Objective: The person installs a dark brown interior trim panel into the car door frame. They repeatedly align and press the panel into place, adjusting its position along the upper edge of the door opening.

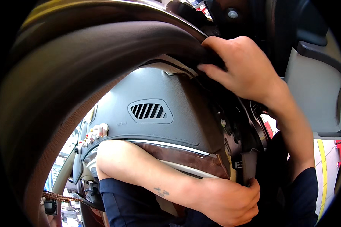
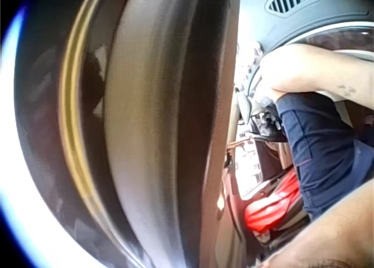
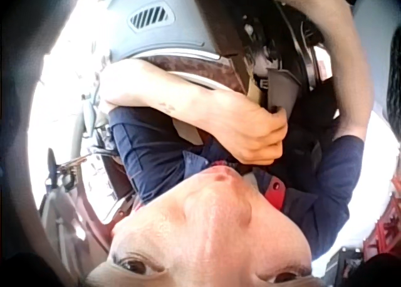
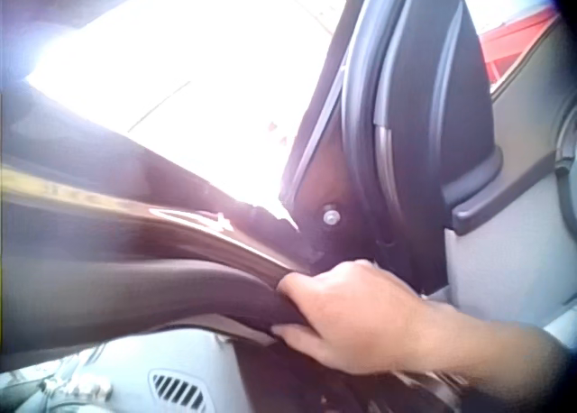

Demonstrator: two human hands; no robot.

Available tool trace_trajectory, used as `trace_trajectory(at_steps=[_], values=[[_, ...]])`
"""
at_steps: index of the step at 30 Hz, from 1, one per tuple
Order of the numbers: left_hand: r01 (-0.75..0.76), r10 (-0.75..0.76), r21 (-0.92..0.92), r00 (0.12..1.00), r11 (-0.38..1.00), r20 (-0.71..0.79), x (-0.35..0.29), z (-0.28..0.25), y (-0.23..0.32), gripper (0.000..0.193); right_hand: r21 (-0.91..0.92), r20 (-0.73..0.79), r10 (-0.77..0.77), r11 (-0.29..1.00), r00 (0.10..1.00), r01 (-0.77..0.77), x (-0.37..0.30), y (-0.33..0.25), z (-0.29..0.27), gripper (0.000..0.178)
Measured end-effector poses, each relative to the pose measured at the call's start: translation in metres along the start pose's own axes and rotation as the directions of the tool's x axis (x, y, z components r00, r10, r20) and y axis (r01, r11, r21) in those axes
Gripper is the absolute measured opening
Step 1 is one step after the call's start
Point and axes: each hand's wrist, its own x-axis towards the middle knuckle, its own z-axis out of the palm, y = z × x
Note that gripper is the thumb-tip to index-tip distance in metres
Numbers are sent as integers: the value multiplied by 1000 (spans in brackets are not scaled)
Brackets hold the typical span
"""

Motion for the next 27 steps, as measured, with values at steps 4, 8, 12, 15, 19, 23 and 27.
trace_trajectory(at_steps=[4, 8, 12, 15, 19, 23, 27], values=[[-4, 4, -7, 1000, 1000, -5, -2, -1, 1, 25, 61, -1, -129, 990, 992, 129, -2, 6, -8, 31], [-24, 24, 18, 1000, 1000, 14, 1, -1, -1, 26, 97, -3, -68, 993, 998, 68, -2, -2, -11, 20], [-14, 13, 24, 999, 1000, 43, 1, 1, -5, 27, 94, 10, -73, 993, 997, 72, -4, 3, -8, 22], [-10, 8, 26, 998, 1000, 68, 2, 2, -7, 27, 119, 25, -103, 988, 994, 100, -4, 8, -5, 23], [-40, 37, 36, 996, 999, 80, 0, 7, -9, 27, 337, 47, -79, 940, 996, 59, -4, 21, -1, 31], [-13, 15, -19, 998, 1000, 68, 1, 0, 1, 28, 528, 77, -33, 849, 997, -13, -3, 15, -3, 55], [5, -3, -18, 994, 1000, 107, 2, -1, 6, 29, 847, 70, 212, 504, 975, -171, 12, -8, -21, 45]])
